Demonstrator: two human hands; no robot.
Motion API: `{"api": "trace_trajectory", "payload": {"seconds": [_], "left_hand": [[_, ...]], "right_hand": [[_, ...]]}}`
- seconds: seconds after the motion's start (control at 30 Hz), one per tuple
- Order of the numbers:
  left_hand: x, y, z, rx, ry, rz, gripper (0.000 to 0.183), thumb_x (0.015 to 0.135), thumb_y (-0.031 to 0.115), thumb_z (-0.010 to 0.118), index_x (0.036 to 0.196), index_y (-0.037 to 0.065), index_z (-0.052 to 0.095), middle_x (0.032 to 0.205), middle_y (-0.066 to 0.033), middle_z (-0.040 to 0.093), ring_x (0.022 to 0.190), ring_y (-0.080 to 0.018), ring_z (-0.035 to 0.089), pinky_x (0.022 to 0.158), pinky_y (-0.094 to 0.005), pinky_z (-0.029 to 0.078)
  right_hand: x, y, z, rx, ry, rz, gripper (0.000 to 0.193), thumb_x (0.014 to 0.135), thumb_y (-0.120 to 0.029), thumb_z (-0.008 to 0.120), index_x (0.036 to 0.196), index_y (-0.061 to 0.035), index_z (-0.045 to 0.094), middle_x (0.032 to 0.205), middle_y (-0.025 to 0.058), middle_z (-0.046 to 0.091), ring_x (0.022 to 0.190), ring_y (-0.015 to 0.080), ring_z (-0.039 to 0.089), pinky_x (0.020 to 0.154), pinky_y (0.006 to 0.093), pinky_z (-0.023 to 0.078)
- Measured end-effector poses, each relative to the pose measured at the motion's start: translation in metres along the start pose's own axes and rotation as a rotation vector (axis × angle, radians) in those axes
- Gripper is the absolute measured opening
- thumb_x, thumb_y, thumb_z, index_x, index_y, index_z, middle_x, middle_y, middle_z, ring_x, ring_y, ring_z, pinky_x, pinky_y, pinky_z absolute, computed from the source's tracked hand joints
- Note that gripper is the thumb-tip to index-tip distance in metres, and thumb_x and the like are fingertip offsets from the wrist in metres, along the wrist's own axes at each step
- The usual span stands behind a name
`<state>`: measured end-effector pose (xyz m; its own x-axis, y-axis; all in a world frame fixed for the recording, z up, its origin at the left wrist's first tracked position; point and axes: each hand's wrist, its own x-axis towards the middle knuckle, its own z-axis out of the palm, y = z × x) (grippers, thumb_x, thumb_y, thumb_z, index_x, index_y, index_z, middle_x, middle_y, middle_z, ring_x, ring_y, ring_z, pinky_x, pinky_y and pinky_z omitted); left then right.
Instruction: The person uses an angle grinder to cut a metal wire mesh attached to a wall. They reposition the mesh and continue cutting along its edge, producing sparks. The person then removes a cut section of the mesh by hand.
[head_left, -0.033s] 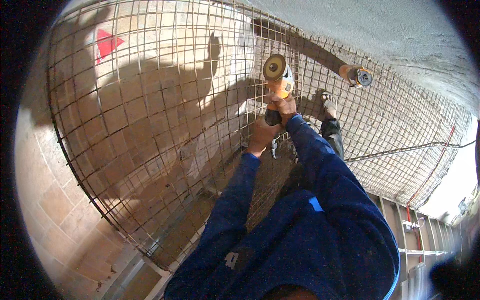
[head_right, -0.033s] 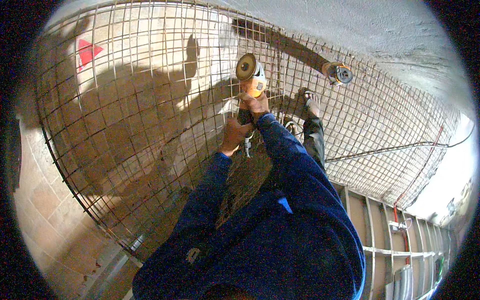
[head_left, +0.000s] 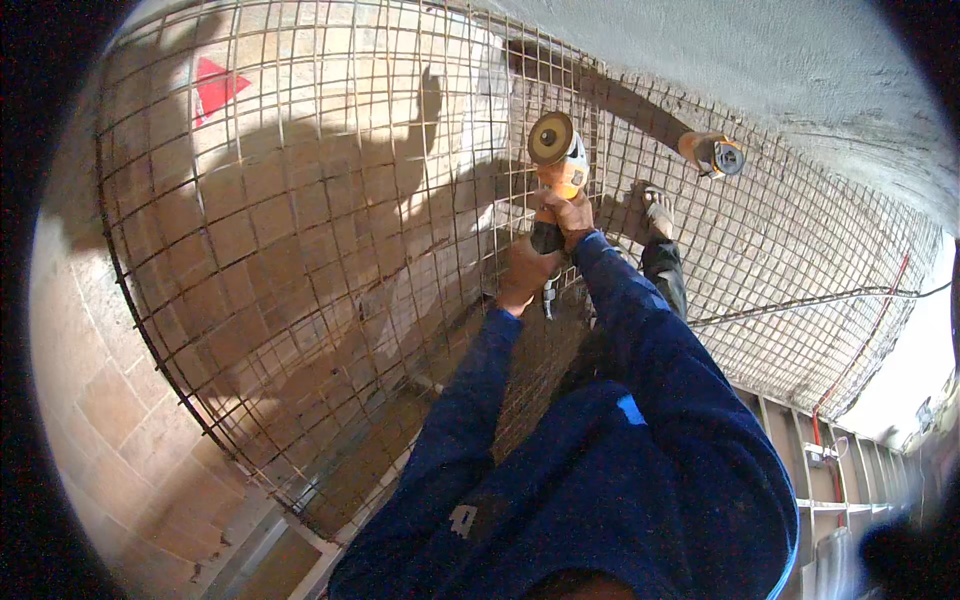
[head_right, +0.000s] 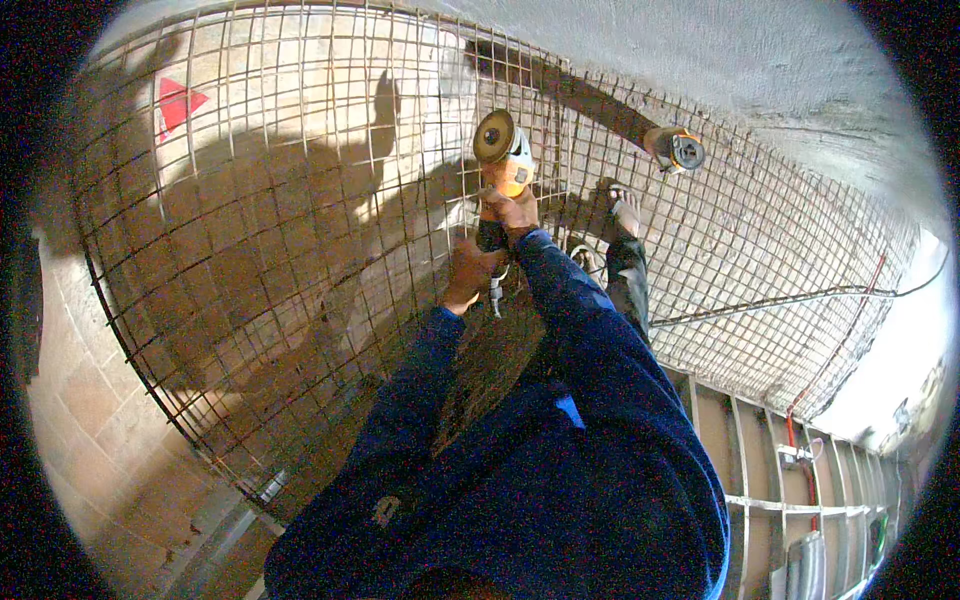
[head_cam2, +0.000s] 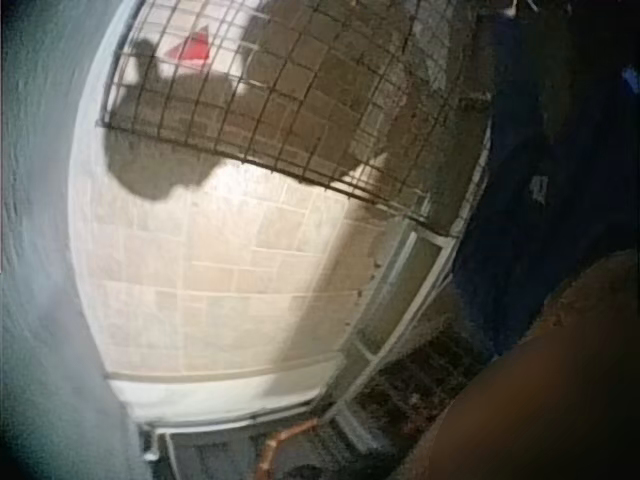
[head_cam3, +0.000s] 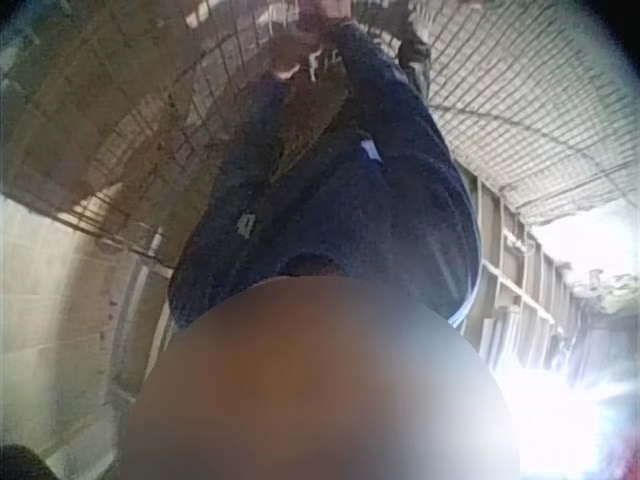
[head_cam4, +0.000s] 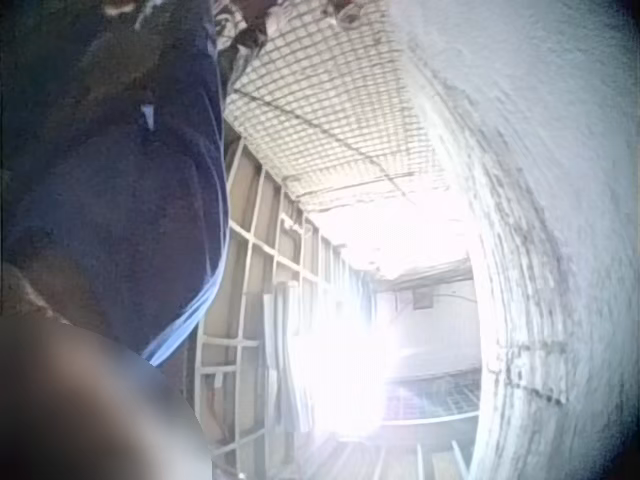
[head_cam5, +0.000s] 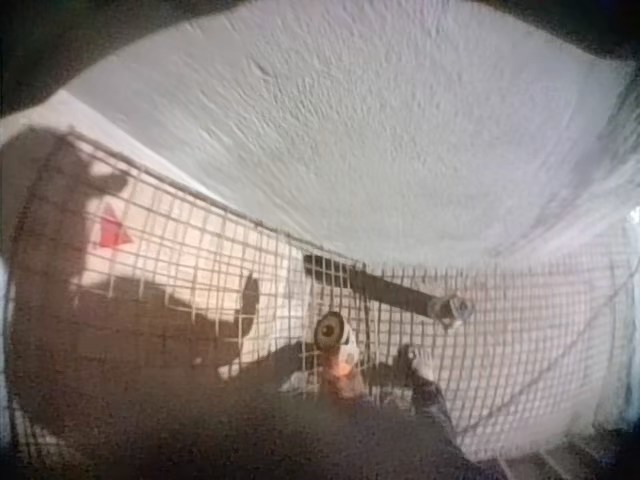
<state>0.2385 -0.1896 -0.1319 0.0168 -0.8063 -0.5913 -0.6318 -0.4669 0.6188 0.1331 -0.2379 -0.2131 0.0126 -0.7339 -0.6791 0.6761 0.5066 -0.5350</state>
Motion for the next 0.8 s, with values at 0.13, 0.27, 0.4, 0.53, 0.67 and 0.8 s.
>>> {"api": "trace_trajectory", "payload": {"seconds": [0.13, 0.27, 0.4, 0.53, 0.67, 0.8], "left_hand": [[0.015, -0.003, -0.002, -0.190, 0.013, -0.036, 0.034, 0.074, 0.030, 0.080, 0.089, 0.003, 0.065, 0.078, -0.0036, 0.067, 0.066, -0.0146, 0.059, 0.063, -0.0338, 0.049], [0.026, 0.002, -0.027, -0.146, 0.099, 0.045, 0.028, 0.076, 0.024, 0.078, 0.092, 0.005, 0.065, 0.080, -0.0031, 0.068, 0.070, -0.0142, 0.061, 0.066, -0.0324, 0.051], [0.039, 0.012, -0.046, -0.273, 0.094, -0.177, 0.036, 0.070, 0.029, 0.078, 0.089, 0.002, 0.064, 0.079, -0.0021, 0.066, 0.069, -0.0121, 0.060, 0.062, -0.0313, 0.049], [0.044, 0.013, -0.051, -0.348, 0.117, -0.167, 0.036, 0.069, 0.028, 0.080, 0.090, 0.003, 0.064, 0.079, -0.0010, 0.066, 0.070, -0.0112, 0.060, 0.063, -0.0305, 0.049], [0.049, 0.003, -0.055, -0.338, 0.097, -0.126, 0.036, 0.069, 0.028, 0.080, 0.090, 0.003, 0.064, 0.079, -0.0005, 0.066, 0.069, -0.0108, 0.059, 0.064, -0.0299, 0.049], [0.051, -0.003, -0.057, -0.367, 0.078, -0.056, 0.035, 0.075, 0.030, 0.080, 0.094, 0.005, 0.064, 0.079, -0.0009, 0.066, 0.065, -0.0116, 0.061, 0.058, -0.0289, 0.049]], "right_hand": [[0.009, -0.010, 0.013, 0.208, -0.153, -0.028, 0.041, 0.075, -0.016, 0.079, 0.110, -0.0066, 0.060, 0.094, 0.0053, 0.068, 0.077, 0.0154, 0.065, 0.064, 0.0304, 0.055], [0.026, -0.021, 0.048, 0.016, -0.200, 0.063, 0.042, 0.075, -0.017, 0.078, 0.111, -0.0069, 0.060, 0.097, 0.0061, 0.069, 0.077, 0.0178, 0.066, 0.063, 0.0310, 0.056], [0.034, -0.033, 0.076, -0.094, -0.194, 0.047, 0.038, 0.074, -0.017, 0.078, 0.106, -0.0062, 0.061, 0.086, 0.0038, 0.064, 0.073, 0.0163, 0.064, 0.062, 0.0318, 0.055], [0.035, -0.040, 0.090, -0.061, -0.171, 0.105, 0.046, 0.072, -0.016, 0.081, 0.110, -0.0049, 0.056, 0.093, 0.0055, 0.063, 0.075, 0.0183, 0.065, 0.065, 0.0334, 0.057], [0.035, -0.041, 0.095, -0.049, -0.185, 0.079, 0.048, 0.072, -0.016, 0.082, 0.111, -0.0047, 0.056, 0.095, 0.0062, 0.064, 0.075, 0.0182, 0.065, 0.064, 0.0330, 0.057], [0.038, -0.040, 0.094, -0.095, -0.240, 0.046, 0.047, 0.072, -0.019, 0.083, 0.109, -0.0039, 0.058, 0.093, 0.0064, 0.067, 0.076, 0.0156, 0.065, 0.063, 0.0316, 0.056]]}}
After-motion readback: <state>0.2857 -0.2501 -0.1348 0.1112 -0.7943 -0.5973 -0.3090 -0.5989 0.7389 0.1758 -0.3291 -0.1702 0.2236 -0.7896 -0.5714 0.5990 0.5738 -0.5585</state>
